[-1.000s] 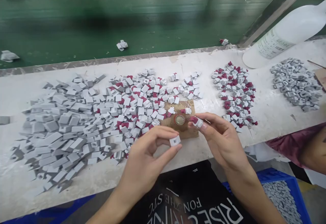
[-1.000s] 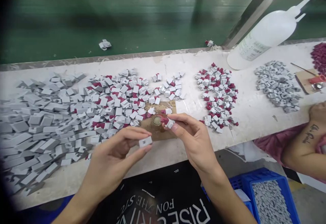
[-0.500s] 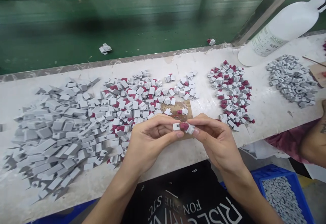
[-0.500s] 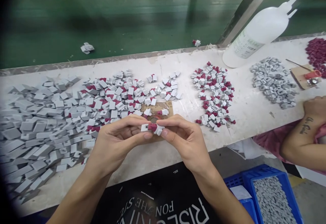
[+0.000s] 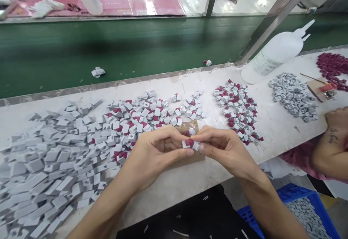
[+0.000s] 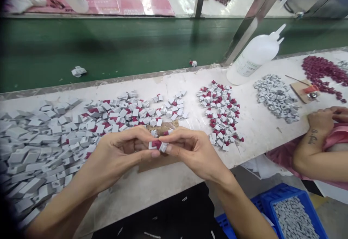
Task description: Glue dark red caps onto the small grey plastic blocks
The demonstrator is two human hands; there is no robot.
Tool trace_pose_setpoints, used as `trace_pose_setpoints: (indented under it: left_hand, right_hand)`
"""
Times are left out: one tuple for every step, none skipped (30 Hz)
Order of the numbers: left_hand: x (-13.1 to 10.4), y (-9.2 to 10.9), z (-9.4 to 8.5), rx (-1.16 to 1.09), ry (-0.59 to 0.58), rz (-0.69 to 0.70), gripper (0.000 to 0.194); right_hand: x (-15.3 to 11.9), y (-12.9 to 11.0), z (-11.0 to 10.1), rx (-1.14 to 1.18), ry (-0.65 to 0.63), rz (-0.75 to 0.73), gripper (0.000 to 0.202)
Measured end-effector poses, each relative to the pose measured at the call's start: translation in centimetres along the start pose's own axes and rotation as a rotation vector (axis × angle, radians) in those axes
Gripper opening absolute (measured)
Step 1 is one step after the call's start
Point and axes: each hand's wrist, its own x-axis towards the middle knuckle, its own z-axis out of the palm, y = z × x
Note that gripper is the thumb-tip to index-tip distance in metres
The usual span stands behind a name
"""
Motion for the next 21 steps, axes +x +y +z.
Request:
trace_pose_setpoints:
  left_hand:
    - [1.0,0.8,-0.5,0.078,0.017,0.013,0.015]
    - [2.3,1.6,-1.1,0.180,0.062,0.041,0.019]
    - [4.0,2.2,-1.8,0.291,0.133,0.077,0.022]
    - [6.0,2.8,-2.7,0.398,0.226,0.120,0.027]
    - [8.3,3.1,-3.5,0.481,0.306,0.151,0.025]
    - [10.7,3.3,-4.4,0.518,0.360,0.156,0.020]
    - [13.1,3.3,-5.3,0.525,0.398,0.139,0.016]
    - [15.4,3.1,-6.2,0.520,0.434,0.113,0.014]
    - [17.6,2.8,-6.9,0.521,0.457,0.103,0.014]
    - [19.5,2.4,-7.6,0.518,0.466,0.090,0.020]
    - [21.1,2.1,-8.1,0.514,0.471,0.072,0.026]
    - [22.4,1.7,-8.5,0.508,0.468,0.059,0.031]
    - [23.5,1.5,-8.8,0.498,0.462,0.049,0.036]
    - [24.3,1.4,-8.9,0.483,0.460,0.045,0.036]
    - [24.9,1.3,-9.0,0.466,0.458,0.053,0.037]
    - [25.2,1.4,-9.1,0.446,0.459,0.068,0.036]
    - [25.3,1.7,-9.0,0.426,0.462,0.088,0.034]
    - [25.1,2.0,-8.8,0.406,0.464,0.108,0.031]
    - [24.6,2.4,-8.5,0.388,0.459,0.127,0.027]
    - [23.8,2.8,-8.0,0.370,0.443,0.144,0.024]
    - [22.6,3.2,-7.5,0.354,0.408,0.156,0.022]
  right_hand:
    - [1.3,-0.5,-0.5,-0.062,-0.003,-0.016,0.016]
    - [2.9,-1.1,-1.2,-0.158,0.029,-0.038,0.016]
    - [5.0,-1.6,-2.0,-0.283,0.094,-0.063,0.017]
    - [7.3,-2.0,-3.0,-0.433,0.196,-0.089,0.020]
    - [10.0,-2.3,-4.2,-0.588,0.337,-0.109,0.025]
    - [12.8,-2.5,-5.3,-0.738,0.464,-0.109,0.033]
    - [15.5,-2.6,-6.5,-0.863,0.561,-0.094,0.039]
    - [18.1,-2.6,-7.5,-0.905,0.605,-0.082,0.043]
    - [20.4,-2.4,-8.5,-0.933,0.633,-0.075,0.045]
    - [22.3,-2.3,-9.2,-0.950,0.644,-0.066,0.044]
    - [23.9,-2.0,-9.7,-0.952,0.641,-0.059,0.040]
    - [25.1,-1.8,-10.0,-0.957,0.634,-0.050,0.035]
    - [25.9,-1.6,-10.1,-0.961,0.624,-0.041,0.028]
    - [26.4,-1.4,-10.0,-0.961,0.613,-0.034,0.022]
    - [26.6,-1.3,-9.8,-0.957,0.602,-0.032,0.018]
    - [26.5,-1.3,-9.5,-0.950,0.592,-0.036,0.015]
    - [26.3,-1.4,-9.0,-0.939,0.580,-0.047,0.012]
    - [25.8,-1.5,-8.4,-0.922,0.565,-0.065,0.010]
    - [25.0,-1.7,-7.7,-0.899,0.543,-0.088,0.011]
    - [23.9,-1.8,-6.9,-0.871,0.516,-0.117,0.015]
    - [22.6,-2.0,-5.9,-0.839,0.485,-0.146,0.019]
